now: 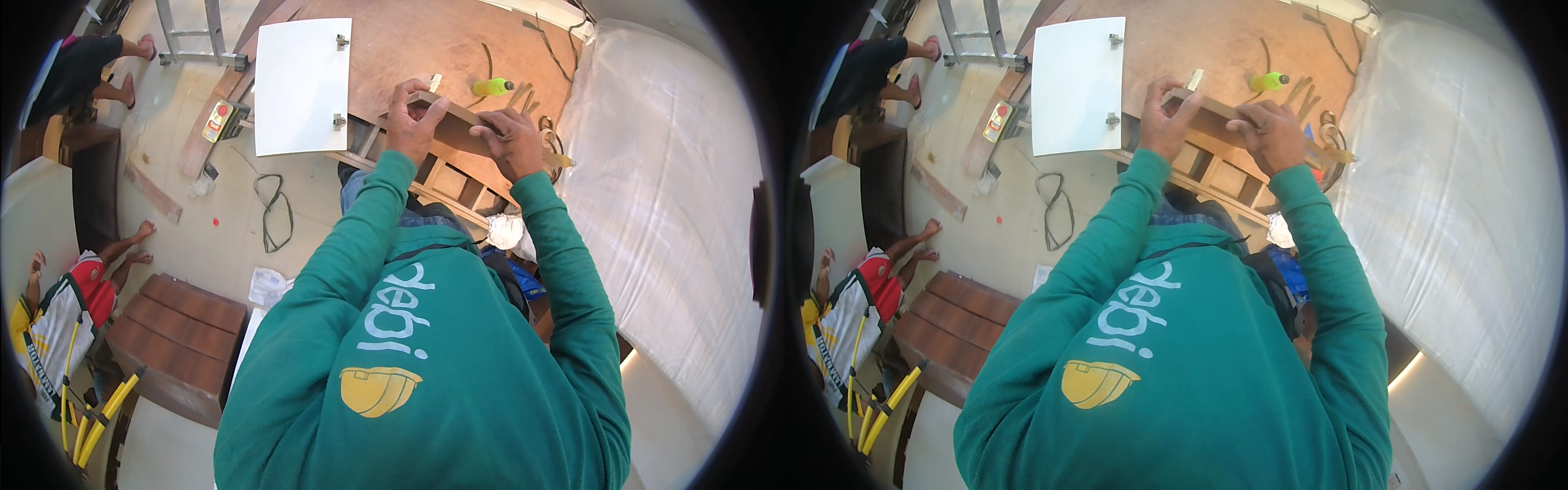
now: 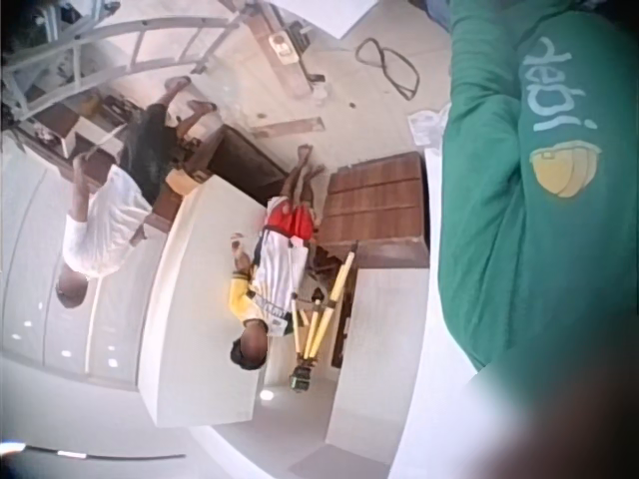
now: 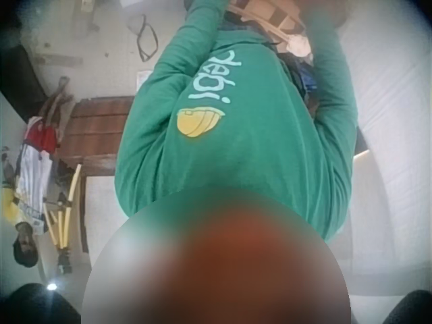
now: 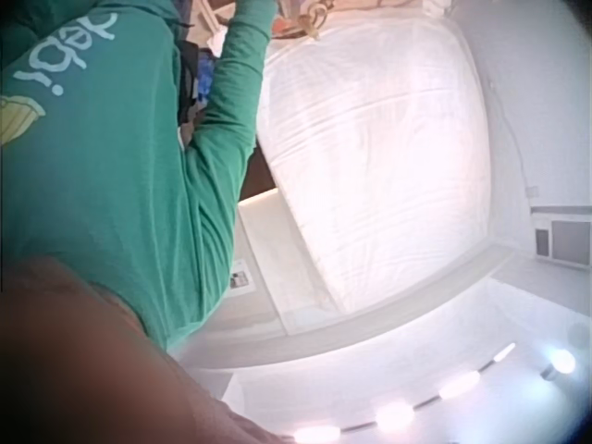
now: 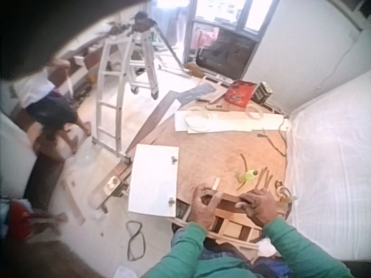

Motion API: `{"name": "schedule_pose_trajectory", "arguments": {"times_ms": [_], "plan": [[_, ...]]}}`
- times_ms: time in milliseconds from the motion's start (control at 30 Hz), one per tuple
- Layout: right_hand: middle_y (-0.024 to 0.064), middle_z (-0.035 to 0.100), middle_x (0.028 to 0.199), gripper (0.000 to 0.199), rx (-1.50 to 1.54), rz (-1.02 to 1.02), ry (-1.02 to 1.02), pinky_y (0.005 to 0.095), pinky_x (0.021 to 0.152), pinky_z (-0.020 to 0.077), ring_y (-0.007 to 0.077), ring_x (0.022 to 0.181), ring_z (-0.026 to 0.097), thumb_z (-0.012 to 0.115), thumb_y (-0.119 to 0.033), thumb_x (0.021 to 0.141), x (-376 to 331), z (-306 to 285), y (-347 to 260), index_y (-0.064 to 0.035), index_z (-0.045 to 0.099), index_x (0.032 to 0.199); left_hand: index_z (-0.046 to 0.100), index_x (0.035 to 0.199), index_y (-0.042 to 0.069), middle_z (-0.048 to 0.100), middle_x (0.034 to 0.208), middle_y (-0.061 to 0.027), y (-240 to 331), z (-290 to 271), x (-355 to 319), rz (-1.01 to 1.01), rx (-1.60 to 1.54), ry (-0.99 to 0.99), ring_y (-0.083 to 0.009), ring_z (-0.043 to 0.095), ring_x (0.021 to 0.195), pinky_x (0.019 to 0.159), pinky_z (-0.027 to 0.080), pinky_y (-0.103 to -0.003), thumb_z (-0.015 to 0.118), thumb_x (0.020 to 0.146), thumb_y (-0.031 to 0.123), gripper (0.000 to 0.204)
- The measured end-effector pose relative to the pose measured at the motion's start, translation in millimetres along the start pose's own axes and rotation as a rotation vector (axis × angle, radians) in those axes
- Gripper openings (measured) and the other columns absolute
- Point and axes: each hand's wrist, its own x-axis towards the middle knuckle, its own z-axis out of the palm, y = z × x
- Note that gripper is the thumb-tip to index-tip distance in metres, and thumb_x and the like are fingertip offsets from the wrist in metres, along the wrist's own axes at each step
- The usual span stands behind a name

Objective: The person unpacks a plastic-wrapped item, then handles wooden strips and white cabinet doors on a workbench. They wipe a wooden frame with a white cloth while other workers assemble furniture in the background.

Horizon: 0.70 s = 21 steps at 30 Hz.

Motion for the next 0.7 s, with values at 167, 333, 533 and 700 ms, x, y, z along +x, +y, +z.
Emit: {"name": "schedule_pose_trajectory", "arguments": {"times_ms": [167, 333, 533, 700], "plan": [[0.0035, 0.073, 0.1, 0.03, 0.017, -0.005, -0.005, 0.0421, 0.085, 0.0536, 0.0308, 0.095, 0.064, 0.08, -0.037, 0.088, 0.2, -7.7, -3.4, -0.0153, 0.08, 0.109, 0.053, 0.13, 0.01, 0.06, 0.118, -0.0034, -7.0, -5.7, 4.7, -0.025, 0.009, -0.047, -0.0121, 0.063, 0.101, 0.084, 0.053, -0.027, 0.08, 0.097, 0.018, 0.044], [0.0029, 0.074, 0.103, 0.028, 0.045, -0.051, -0.019, 0.0411, 0.087, 0.0528, 0.0297, 0.094, 0.063, 0.078, -0.032, 0.091, -1.3, -10.2, 22.8, -0.0169, 0.08, 0.115, 0.054, 0.131, 0.01, 0.06, 0.122, -0.0046, 2.2, 2.0, 7.2, -0.029, 0.063, -0.045, -0.0124, 0.063, 0.1, 0.082, 0.051, -0.026, 0.081, 0.097, 0.021, 0.045], [0.0038, 0.075, 0.105, 0.029, 0.057, 0.007, -0.011, 0.0404, 0.091, 0.0517, 0.03, 0.097, 0.064, 0.078, -0.027, 0.091, -11.7, -14.5, 38.4, -0.0161, 0.08, 0.119, 0.056, 0.125, 0.012, 0.061, 0.117, -0.0021, 1.2, 4.5, 13.0, 0.029, 0.064, -0.023, -0.0058, 0.058, 0.08, 0.067, 0.046, -0.022, 0.086, 0.094, 0.022, 0.045], [0.0038, 0.075, 0.112, 0.033, 0.063, 0.029, -0.05, 0.04, 0.094, 0.0504, 0.0274, 0.104, 0.065, 0.076, -0.034, 0.094, -15.3, -13.1, 43.8, -0.023, 0.08, 0.125, 0.056, 0.125, 0.012, 0.061, 0.118, -0.0014, 2.3, 5.7, 12.6, 0.03, 0.022, -0.021, -0.0062, 0.059, 0.082, 0.068, 0.046, -0.022, 0.085, 0.094, 0.022, 0.044]]}}
